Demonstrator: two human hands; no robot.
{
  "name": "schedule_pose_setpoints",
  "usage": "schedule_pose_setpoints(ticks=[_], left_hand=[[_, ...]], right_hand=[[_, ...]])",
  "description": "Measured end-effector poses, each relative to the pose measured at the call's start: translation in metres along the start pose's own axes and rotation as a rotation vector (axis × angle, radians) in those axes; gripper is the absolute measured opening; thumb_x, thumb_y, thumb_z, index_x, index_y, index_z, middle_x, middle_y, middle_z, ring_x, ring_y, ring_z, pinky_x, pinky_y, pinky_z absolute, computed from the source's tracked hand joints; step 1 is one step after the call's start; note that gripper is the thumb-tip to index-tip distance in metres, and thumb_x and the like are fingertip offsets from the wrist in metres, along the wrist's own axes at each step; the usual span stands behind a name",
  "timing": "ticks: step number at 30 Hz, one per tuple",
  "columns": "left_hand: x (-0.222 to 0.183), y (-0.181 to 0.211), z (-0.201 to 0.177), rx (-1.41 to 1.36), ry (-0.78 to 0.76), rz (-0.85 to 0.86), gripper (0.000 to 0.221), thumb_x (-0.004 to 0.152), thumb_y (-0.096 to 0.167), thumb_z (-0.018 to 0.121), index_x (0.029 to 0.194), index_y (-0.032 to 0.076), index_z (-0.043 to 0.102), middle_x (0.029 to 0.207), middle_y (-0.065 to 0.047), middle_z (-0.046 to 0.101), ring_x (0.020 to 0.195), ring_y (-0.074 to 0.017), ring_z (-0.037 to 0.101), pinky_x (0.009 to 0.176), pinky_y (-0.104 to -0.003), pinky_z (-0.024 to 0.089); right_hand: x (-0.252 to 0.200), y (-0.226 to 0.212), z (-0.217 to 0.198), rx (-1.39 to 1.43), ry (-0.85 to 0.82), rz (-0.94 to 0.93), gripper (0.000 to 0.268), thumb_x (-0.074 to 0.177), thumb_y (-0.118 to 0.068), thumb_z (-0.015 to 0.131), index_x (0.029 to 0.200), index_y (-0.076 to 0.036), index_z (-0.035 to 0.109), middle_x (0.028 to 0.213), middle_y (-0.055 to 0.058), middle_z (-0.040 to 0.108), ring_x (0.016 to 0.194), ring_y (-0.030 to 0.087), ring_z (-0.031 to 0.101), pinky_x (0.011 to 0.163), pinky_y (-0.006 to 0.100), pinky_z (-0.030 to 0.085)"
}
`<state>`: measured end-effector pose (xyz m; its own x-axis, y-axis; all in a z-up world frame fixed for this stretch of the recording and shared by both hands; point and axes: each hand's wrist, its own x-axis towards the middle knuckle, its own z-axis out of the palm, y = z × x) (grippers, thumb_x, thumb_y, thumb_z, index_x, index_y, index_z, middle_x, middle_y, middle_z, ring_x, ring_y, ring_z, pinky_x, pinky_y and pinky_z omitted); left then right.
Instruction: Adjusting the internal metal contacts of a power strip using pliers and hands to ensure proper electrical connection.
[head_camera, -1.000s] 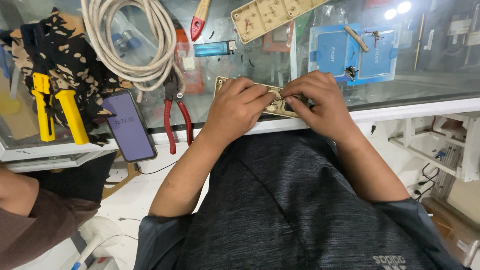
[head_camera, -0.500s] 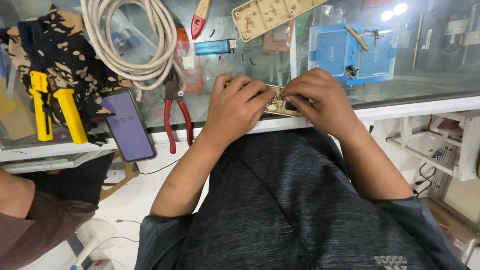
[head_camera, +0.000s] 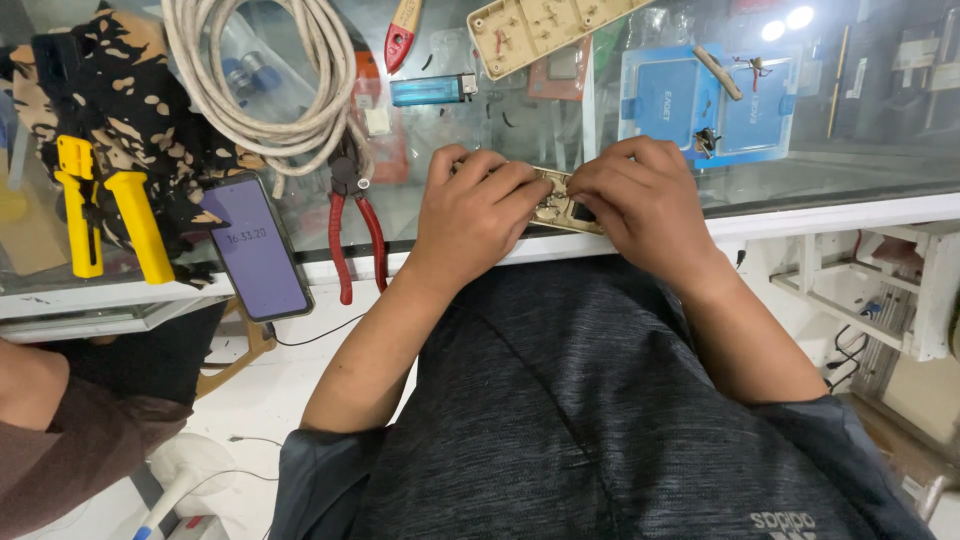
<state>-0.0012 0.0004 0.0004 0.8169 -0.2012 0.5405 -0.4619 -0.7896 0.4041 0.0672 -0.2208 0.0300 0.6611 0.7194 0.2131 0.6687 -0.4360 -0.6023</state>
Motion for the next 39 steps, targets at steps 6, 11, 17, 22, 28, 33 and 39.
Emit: schedule_pose_setpoints(ticks=[6, 11, 17, 22, 28, 33, 39], left_hand=[[-0.001, 0.001, 0.0, -0.019, -0.011, -0.019, 0.008, 0.1, 0.017, 0.067, 0.099, 0.018, 0.075, 0.095, 0.004, 0.067, 0.092, -0.0165, 0.059, 0.088, -0.038, 0.037], [-0.002, 0.0, 0.001, -0.024, -0.004, -0.024, 0.008, 0.1, 0.017, 0.066, 0.1, 0.018, 0.074, 0.095, 0.004, 0.066, 0.093, -0.0169, 0.059, 0.088, -0.038, 0.037], [-0.001, 0.0, -0.001, -0.031, 0.004, -0.019, 0.008, 0.1, 0.015, 0.066, 0.098, 0.017, 0.074, 0.094, 0.004, 0.065, 0.091, -0.0161, 0.058, 0.089, -0.037, 0.036], [0.001, -0.001, -0.001, -0.037, 0.005, -0.018, 0.008, 0.099, 0.015, 0.066, 0.098, 0.017, 0.074, 0.094, 0.004, 0.064, 0.091, -0.0161, 0.058, 0.088, -0.037, 0.036], [-0.001, 0.0, 0.0, -0.041, -0.002, -0.033, 0.007, 0.099, 0.015, 0.067, 0.098, 0.018, 0.074, 0.094, 0.004, 0.064, 0.09, -0.0164, 0.057, 0.089, -0.038, 0.037], [-0.002, 0.0, 0.0, -0.036, -0.016, -0.035, 0.006, 0.1, 0.017, 0.066, 0.099, 0.018, 0.072, 0.095, 0.004, 0.063, 0.092, -0.0165, 0.057, 0.091, -0.039, 0.037], [0.0, 0.002, -0.003, -0.047, -0.005, -0.035, 0.009, 0.101, 0.016, 0.064, 0.097, 0.018, 0.073, 0.092, 0.005, 0.063, 0.091, -0.0157, 0.057, 0.09, -0.036, 0.037]], right_hand=[[0.001, 0.005, 0.005, 0.135, -0.024, 0.046, 0.009, 0.101, -0.004, 0.073, 0.098, -0.012, 0.073, 0.102, 0.0, 0.075, 0.102, 0.028, 0.062, 0.092, 0.04, 0.043], [0.006, 0.002, -0.002, 0.169, -0.072, 0.072, 0.008, 0.102, -0.008, 0.073, 0.096, -0.012, 0.071, 0.099, 0.0, 0.073, 0.103, 0.029, 0.062, 0.091, 0.041, 0.04], [0.011, 0.0, -0.006, 0.197, -0.107, 0.1, 0.008, 0.104, -0.012, 0.071, 0.096, -0.012, 0.07, 0.098, 0.001, 0.073, 0.103, 0.029, 0.063, 0.09, 0.041, 0.036], [0.009, 0.006, -0.002, 0.196, -0.103, 0.12, 0.008, 0.104, -0.013, 0.072, 0.096, -0.013, 0.071, 0.097, 0.0, 0.073, 0.104, 0.028, 0.063, 0.091, 0.04, 0.035], [0.0, 0.004, 0.0, 0.315, -0.054, 0.185, 0.008, 0.105, -0.006, 0.068, 0.104, -0.01, 0.074, 0.1, 0.005, 0.075, 0.104, 0.03, 0.065, 0.095, 0.04, 0.035], [-0.009, -0.007, -0.008, 0.219, -0.01, 0.187, 0.016, 0.097, -0.003, 0.077, 0.111, -0.011, 0.076, 0.104, 0.004, 0.075, 0.111, 0.028, 0.062, 0.098, 0.04, 0.035], [-0.005, -0.021, 0.004, -0.058, 0.088, 0.146, 0.014, 0.095, -0.001, 0.079, 0.101, -0.013, 0.073, 0.093, -0.003, 0.072, 0.096, 0.021, 0.06, 0.091, 0.037, 0.033]])
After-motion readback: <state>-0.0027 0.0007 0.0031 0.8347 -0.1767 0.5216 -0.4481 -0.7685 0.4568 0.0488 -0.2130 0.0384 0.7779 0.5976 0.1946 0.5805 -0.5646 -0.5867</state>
